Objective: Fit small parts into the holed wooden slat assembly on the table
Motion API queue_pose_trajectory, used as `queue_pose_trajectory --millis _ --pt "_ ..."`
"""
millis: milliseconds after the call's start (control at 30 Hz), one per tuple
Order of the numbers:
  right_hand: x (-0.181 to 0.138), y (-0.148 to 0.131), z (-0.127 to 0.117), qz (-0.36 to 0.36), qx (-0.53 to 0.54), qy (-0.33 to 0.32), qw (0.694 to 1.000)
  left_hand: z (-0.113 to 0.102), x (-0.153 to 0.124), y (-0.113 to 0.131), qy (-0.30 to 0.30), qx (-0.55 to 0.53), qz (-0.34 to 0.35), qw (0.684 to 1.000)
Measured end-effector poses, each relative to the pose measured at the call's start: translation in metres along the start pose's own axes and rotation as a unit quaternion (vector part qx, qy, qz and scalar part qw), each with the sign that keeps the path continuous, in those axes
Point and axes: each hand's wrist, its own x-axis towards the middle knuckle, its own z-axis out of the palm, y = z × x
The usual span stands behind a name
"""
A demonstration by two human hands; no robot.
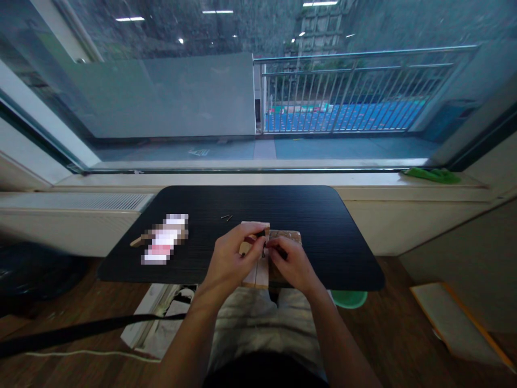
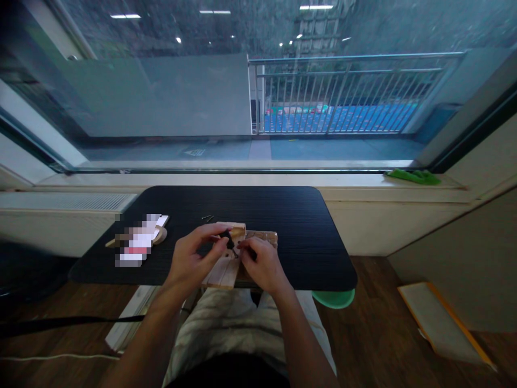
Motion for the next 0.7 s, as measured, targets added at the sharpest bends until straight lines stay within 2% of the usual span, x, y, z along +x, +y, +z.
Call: queue_pose_trajectory --millis 433,700 --pt "0.0011 -0.0018 -0.0039 -0.041 -0.049 -0.026 0.998 -0.0005 0.0027 0.0008 -0.01 -0.007 -0.016 1.0" --pt "0.0002 -0.0006 -0.0038 -0.036 0.005 -0.007 0.999 -0.0015 0.0031 0.0029 -0.017 -0.01 -0.026 0.999"
